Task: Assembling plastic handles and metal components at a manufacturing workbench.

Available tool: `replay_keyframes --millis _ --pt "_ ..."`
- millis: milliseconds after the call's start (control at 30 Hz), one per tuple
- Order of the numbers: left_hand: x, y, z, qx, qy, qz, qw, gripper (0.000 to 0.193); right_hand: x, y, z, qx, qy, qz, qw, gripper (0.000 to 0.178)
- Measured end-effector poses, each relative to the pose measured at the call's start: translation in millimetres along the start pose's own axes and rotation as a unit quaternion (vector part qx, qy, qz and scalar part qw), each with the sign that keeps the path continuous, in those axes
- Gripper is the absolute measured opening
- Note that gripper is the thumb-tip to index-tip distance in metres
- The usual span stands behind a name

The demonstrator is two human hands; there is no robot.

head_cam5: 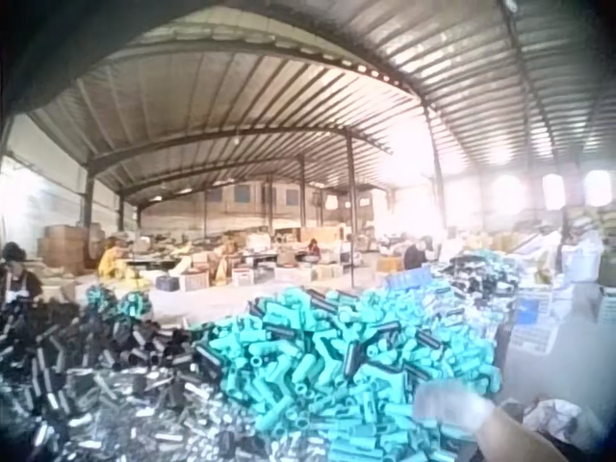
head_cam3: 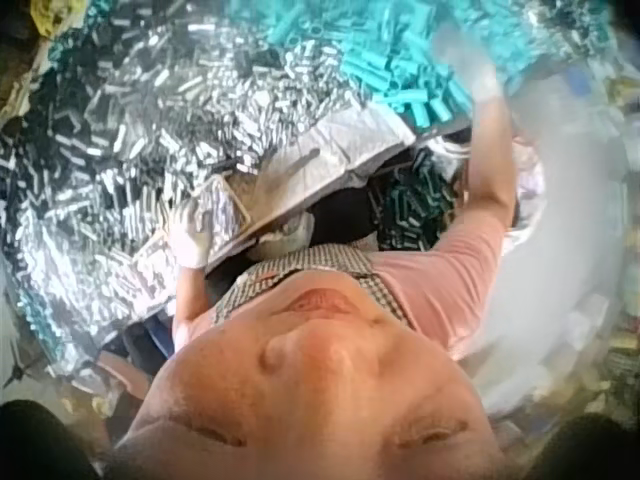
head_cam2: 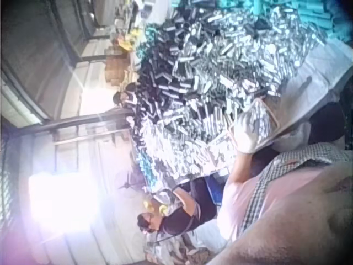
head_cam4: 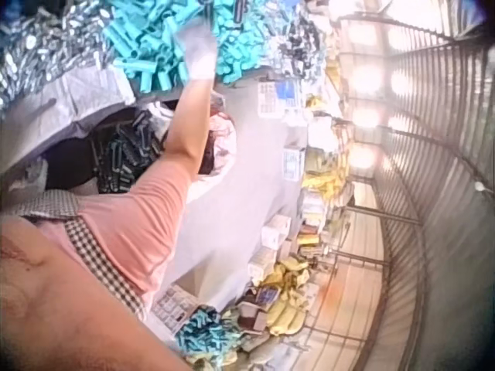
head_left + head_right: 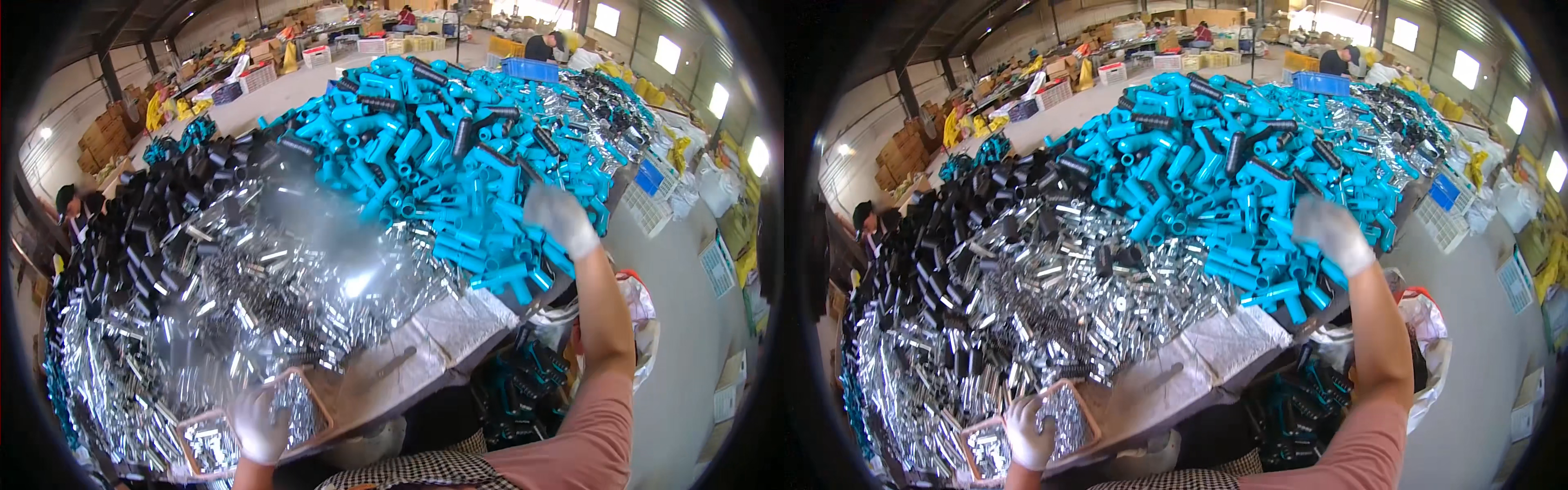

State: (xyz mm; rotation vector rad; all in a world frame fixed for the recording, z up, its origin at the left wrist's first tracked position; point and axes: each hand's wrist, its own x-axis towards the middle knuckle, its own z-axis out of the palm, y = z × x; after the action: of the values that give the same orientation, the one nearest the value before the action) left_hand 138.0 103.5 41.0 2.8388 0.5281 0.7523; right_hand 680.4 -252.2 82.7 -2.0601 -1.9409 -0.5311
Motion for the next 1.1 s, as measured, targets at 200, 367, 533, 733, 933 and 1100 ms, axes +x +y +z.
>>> replay_keyframes --millis 200,367,533,733,933,1100 --pt "-77.7 -45.9 9.0 0.064 -0.024 -0.183 0.981 0.036 30.0 211.4 51.1 0.439 0.322 0.568 0.617 0.077" --pt "-95.9 -28.5 12.2 0.041 0.021 -0.211 0.976 0.035 103.3 228.0 97.7 0.550 0.358 0.433 0.618 0.058" --pt "-109.2 -38.4 22.2 0.030 0.001 -0.229 0.973 0.036 165.7 186.1 113.1 0.594 0.259 0.382 0.659 0.060" --pt "-90.3 -29.1 18.1 0.059 -0.040 -0.236 0.969 0.039 199.4 139.6 124.7 0.558 0.335 0.325 0.686 0.050" --pt "-84.4 -23.1 18.4 0.069 -0.027 -0.170 0.983 0.052 248.0 80.9 133.6 0.494 0.238 0.396 0.737 0.038" --pt "-49.0 9.8 37.9 -0.012 0.046 -0.049 0.998 0.052 294.8 20.4 138.0 0.376 0.245 0.337 0.828 0.061"
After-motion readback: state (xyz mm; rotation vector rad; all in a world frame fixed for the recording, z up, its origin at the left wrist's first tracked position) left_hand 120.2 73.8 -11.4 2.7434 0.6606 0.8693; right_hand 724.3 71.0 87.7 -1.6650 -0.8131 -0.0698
